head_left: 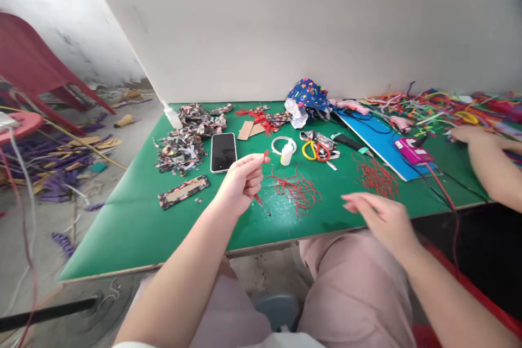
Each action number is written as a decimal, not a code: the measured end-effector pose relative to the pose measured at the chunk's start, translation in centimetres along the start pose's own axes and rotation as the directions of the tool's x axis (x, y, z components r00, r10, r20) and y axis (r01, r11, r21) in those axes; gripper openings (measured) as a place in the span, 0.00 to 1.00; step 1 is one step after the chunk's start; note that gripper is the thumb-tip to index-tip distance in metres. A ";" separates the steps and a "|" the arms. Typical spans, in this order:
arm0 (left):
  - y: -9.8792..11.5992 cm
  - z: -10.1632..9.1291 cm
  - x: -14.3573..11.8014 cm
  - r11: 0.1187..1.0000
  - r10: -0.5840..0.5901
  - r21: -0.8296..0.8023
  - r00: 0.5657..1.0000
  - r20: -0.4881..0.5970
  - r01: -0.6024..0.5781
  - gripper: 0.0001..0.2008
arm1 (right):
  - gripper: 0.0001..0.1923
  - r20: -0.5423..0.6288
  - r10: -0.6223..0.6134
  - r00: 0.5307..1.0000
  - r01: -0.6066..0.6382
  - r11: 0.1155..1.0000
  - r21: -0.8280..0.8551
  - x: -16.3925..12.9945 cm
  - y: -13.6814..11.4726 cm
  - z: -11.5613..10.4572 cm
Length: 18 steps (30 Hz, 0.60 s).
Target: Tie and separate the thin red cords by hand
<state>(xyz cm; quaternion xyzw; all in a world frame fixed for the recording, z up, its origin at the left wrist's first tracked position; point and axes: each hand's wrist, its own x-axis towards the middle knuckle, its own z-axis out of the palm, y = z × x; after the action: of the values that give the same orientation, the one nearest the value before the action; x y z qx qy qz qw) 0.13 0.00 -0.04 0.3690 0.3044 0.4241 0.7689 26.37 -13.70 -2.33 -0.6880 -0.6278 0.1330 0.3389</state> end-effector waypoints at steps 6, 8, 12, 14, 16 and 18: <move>0.5 -0.4 0.5 0.995 0.069 -0.067 0.994 -0.082 -0.075 0.06 | 0.25 0.624 -0.161 0.764 -0.350 0.709 0.612 7.3 -9.6 12.4; 1.3 -1.4 0.8 0.992 0.108 -0.042 0.983 -0.149 -0.116 0.06 | 0.14 0.640 -0.082 0.764 -0.471 0.607 0.640 8.1 -9.5 14.1; 3.8 -4.1 1.2 0.963 0.249 -0.005 0.896 -0.368 -0.270 0.08 | 0.09 0.593 0.035 0.804 -0.493 0.596 0.633 9.5 -6.8 12.7; 4.8 -4.8 1.3 0.954 0.278 0.018 0.856 -0.436 -0.300 0.13 | 0.07 0.352 0.045 0.935 -0.308 0.593 0.744 10.3 -6.2 10.7; 5.2 -4.8 1.4 0.964 0.267 0.124 0.829 -0.491 -0.237 0.17 | 0.14 0.191 -0.041 0.981 -0.122 0.632 0.765 10.8 -6.5 8.7; 5.0 -4.3 1.4 0.967 0.240 0.201 0.827 -0.508 -0.156 0.17 | 0.14 0.260 -0.070 0.963 -0.137 0.702 0.699 10.5 -7.0 7.2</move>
<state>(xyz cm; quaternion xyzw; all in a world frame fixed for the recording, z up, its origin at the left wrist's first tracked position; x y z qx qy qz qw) -4.74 4.38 1.54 0.3249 0.4952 0.5623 0.5771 18.46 -1.68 -0.67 -0.4910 -0.5545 0.4622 0.4877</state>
